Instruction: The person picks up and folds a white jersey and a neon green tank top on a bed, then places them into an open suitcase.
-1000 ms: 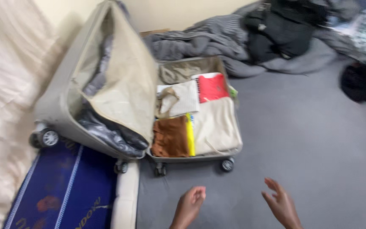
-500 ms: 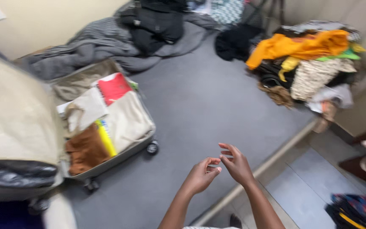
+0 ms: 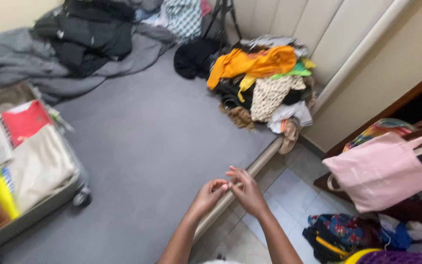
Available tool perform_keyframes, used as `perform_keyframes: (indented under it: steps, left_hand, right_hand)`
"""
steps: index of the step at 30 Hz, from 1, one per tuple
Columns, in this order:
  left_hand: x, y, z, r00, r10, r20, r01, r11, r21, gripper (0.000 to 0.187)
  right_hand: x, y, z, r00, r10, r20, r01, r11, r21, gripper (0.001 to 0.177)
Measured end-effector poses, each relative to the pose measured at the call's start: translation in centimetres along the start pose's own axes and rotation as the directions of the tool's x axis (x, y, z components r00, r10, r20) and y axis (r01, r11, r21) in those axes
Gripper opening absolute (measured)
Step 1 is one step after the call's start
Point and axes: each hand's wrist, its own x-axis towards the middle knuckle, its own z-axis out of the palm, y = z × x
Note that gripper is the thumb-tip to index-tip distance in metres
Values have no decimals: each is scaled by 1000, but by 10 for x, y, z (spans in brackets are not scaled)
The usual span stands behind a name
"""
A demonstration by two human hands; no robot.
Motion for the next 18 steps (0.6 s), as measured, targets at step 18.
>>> perform_keyframes:
  steps: [18]
  left_hand:
    - [258, 76, 108, 979, 142, 146, -113, 975, -192, 48]
  right_hand:
    - [122, 49, -114, 975, 214, -52, -199, 754, -626, 79]
